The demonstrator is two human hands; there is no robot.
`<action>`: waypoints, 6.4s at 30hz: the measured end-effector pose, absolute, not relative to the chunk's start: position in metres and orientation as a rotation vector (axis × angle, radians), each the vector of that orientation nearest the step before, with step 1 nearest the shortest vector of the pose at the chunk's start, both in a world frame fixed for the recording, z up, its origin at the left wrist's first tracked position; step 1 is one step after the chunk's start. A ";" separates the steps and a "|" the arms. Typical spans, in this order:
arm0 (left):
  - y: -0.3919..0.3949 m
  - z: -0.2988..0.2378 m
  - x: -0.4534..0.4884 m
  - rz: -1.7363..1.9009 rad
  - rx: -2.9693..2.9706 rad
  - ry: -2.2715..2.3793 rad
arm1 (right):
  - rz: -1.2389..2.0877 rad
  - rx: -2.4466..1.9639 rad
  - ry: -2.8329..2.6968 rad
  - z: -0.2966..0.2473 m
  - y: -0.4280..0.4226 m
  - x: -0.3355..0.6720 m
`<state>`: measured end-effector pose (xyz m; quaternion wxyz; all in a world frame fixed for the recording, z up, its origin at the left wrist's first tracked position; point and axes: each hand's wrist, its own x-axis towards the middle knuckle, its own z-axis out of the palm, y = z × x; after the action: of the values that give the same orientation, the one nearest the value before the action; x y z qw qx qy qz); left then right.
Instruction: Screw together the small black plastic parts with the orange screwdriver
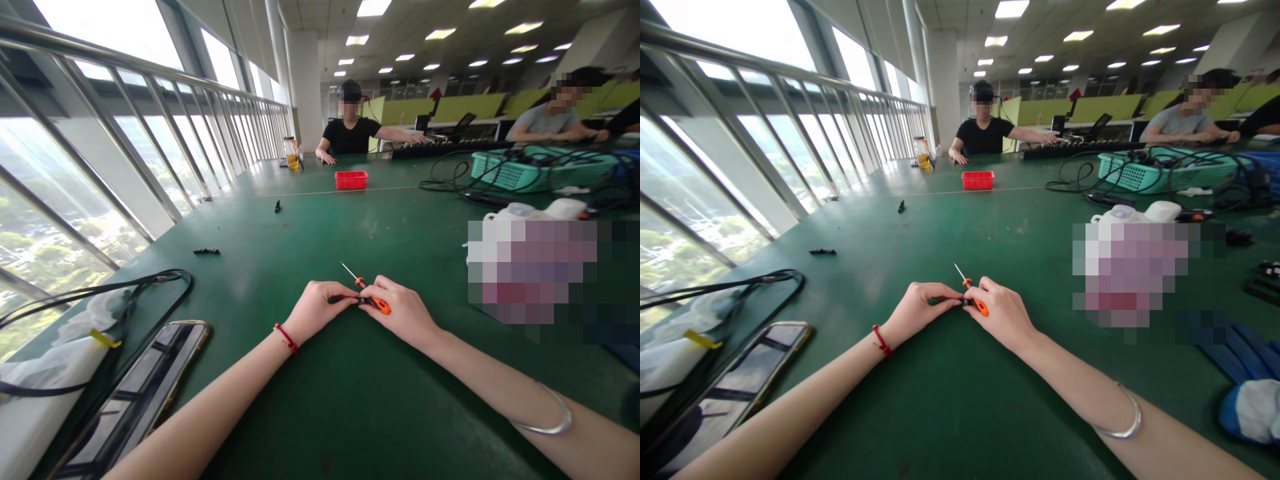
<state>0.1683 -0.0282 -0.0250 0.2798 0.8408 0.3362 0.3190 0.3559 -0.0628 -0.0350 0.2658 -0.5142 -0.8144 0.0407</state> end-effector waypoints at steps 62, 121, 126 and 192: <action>-0.030 -0.027 0.168 1.062 2.727 0.957 | 0.225 -1.442 -2.014 -0.035 -0.061 0.354; -0.013 0.014 0.003 0.629 1.678 2.440 | 0.420 -1.538 -1.596 -0.039 -0.037 0.379; -0.010 0.010 0.002 0.621 1.671 2.439 | 0.429 -1.543 -1.598 -0.039 -0.037 0.378; 0.005 -0.034 0.148 0.888 2.138 1.237 | 0.151 -1.078 -1.577 -0.027 -0.081 0.361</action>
<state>0.1477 0.0047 -0.0342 0.2555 0.7875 0.4556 0.3271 0.3612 -0.0806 -0.0266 0.5751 -0.4605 -0.6731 0.0645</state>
